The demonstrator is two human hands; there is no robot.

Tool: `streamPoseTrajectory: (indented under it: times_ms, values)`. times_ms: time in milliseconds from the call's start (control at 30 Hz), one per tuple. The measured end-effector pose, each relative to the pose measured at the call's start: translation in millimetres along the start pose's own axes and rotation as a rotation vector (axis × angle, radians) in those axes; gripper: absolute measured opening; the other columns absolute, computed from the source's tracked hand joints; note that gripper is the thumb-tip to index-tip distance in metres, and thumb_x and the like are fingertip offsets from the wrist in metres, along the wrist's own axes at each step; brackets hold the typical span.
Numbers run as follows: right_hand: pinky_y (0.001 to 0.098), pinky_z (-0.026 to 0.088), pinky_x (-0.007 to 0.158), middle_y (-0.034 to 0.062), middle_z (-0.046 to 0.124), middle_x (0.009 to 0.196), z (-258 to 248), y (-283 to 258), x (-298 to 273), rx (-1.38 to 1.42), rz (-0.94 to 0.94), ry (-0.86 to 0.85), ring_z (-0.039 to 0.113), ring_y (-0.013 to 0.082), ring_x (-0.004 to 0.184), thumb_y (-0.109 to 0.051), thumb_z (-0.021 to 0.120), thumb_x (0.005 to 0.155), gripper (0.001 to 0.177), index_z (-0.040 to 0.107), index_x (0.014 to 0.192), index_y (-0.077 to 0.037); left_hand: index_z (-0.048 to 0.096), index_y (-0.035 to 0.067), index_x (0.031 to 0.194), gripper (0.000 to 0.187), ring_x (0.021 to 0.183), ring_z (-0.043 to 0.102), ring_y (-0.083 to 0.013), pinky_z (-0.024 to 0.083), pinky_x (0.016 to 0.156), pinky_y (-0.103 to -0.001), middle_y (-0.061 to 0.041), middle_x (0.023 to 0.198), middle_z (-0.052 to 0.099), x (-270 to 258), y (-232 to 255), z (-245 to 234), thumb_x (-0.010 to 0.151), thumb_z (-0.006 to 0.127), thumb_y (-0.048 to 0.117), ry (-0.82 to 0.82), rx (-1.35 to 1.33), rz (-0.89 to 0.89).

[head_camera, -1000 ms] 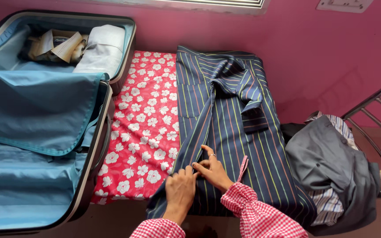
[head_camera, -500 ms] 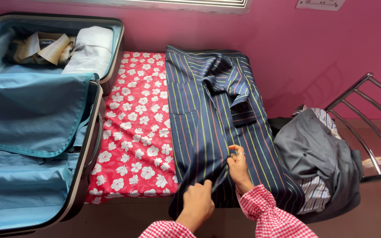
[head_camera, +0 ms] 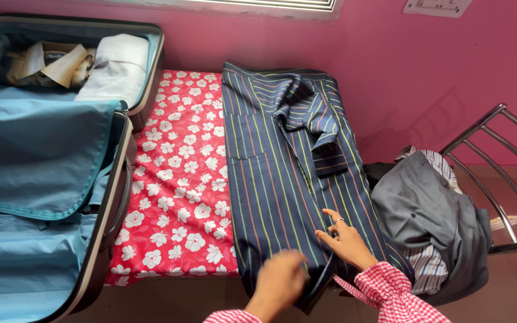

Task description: The person buttons a striped shirt by hand on a bed and then folds the shirt.

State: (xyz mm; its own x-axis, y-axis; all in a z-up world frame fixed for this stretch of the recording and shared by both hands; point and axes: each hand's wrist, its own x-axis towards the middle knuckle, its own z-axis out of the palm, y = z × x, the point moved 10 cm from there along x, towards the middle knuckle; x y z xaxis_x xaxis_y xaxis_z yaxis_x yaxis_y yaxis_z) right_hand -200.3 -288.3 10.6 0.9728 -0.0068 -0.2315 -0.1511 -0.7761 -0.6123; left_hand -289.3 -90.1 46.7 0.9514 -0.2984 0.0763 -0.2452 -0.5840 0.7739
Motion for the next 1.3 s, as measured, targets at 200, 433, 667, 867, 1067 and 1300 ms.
streamPoseTrajectory:
  times_ms: [200,433,667,867,1067,1300]
  values:
    - [0.0392,0.051,0.091,0.0154,0.073,0.115,17,-35,5,0.248,-0.261,-0.004,0.070,0.0275,0.105,-0.013,0.076,0.073,0.083,0.041,0.149,-0.019,0.052,0.008,0.140,0.070,0.134,0.035,-0.0470,0.033,0.106,-0.056,-0.031,0.149,0.032,23,-39,-97,0.076,0.079,0.017,0.491,0.371,-0.199]
    - [0.0459,0.051,0.088,0.0281,0.070,0.101,35,-7,18,0.107,0.062,0.142,0.070,0.0416,0.094,-0.020,0.065,0.079,0.077,0.032,0.148,-0.012,0.040,0.010,0.150,0.080,0.126,0.050,-0.0441,0.044,0.105,-0.048,-0.027,0.145,0.041,21,-92,-82,0.080,0.078,0.019,0.507,0.089,-0.356]
    - [0.0442,0.053,0.088,0.0224,0.070,0.109,40,0,19,0.139,-0.033,0.163,0.071,0.0382,0.097,-0.024,0.070,0.074,0.068,0.047,0.134,-0.003,0.072,0.003,0.114,0.039,0.095,0.074,-0.0378,0.055,0.086,-0.043,-0.022,0.098,0.077,0,-140,-82,0.088,0.075,0.032,0.470,-0.125,-0.571]
    - [0.0403,0.054,0.077,0.0190,0.070,0.094,71,29,8,0.276,0.085,-0.021,0.067,0.0238,0.089,-0.017,0.064,0.084,0.038,0.063,0.111,0.010,0.075,0.004,0.106,0.033,0.082,0.076,-0.0184,0.058,0.074,-0.035,-0.009,0.090,0.081,-26,-167,-46,0.084,0.073,0.028,0.222,-0.492,-0.644]
    - [0.0326,0.054,0.079,0.0081,0.070,0.103,71,37,-15,0.569,0.075,-0.200,0.065,0.0164,0.091,-0.001,0.053,0.080,0.050,0.058,0.130,0.001,0.070,0.006,0.089,0.017,0.064,0.054,-0.0136,0.045,0.059,-0.033,0.000,0.071,0.061,-70,-203,-9,0.082,0.059,0.017,0.023,-0.626,-0.770]
    - [0.0320,0.054,0.084,-0.0021,0.060,0.121,81,78,-35,0.478,0.052,-0.216,0.064,0.0116,0.103,0.007,0.065,0.073,0.075,0.036,0.142,-0.004,0.071,0.005,0.086,0.020,0.063,0.055,-0.0123,0.041,0.059,-0.032,-0.003,0.072,0.064,-129,-243,62,0.084,0.075,0.025,-0.252,-0.454,-0.796]
